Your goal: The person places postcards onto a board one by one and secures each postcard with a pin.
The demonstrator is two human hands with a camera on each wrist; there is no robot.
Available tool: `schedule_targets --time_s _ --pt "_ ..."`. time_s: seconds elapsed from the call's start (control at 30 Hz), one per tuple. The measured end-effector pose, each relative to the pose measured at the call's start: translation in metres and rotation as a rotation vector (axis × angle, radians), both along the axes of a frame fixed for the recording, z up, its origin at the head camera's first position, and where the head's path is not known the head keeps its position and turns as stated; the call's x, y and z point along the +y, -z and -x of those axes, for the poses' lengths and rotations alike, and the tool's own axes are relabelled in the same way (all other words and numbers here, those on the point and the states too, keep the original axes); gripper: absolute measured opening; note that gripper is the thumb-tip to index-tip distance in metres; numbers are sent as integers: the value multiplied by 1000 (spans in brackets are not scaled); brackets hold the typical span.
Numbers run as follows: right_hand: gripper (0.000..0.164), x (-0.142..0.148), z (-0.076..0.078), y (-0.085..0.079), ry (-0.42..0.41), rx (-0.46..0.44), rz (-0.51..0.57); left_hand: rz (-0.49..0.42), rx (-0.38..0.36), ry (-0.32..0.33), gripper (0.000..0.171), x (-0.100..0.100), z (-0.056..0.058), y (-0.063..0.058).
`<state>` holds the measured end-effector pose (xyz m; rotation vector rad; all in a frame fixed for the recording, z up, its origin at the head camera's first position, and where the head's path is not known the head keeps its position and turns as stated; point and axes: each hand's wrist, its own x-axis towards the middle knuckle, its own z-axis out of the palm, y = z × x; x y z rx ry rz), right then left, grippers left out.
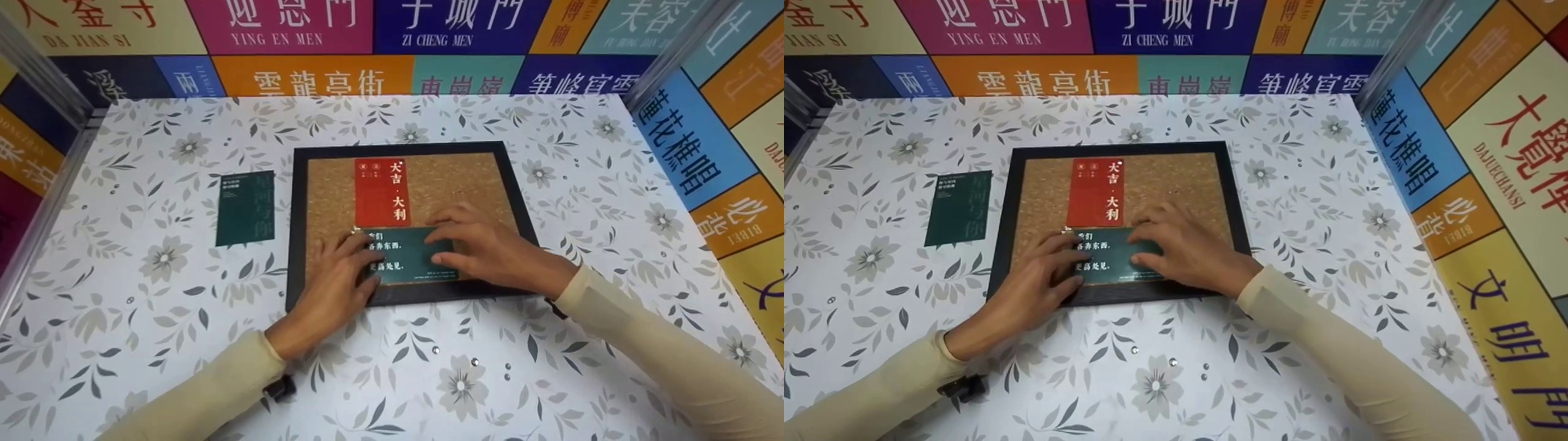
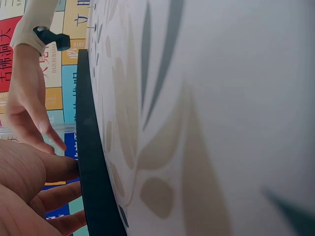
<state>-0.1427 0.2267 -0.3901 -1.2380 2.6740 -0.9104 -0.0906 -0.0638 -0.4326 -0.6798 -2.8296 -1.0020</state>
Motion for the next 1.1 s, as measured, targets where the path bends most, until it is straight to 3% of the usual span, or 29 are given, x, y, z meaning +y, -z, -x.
schedule_targets --time_s 0.47,0.77,1.1 --pt "24 10 -45 3 -78 15 11 -19 51 1 30 -1 1 5" --pt "22 6 -65 12 -169 98 46 -5 10 -1 31 -1 -1 0" --pt "11 -1 -87 17 -244 59 -35 11 3 -2 33 -1 -1 1"
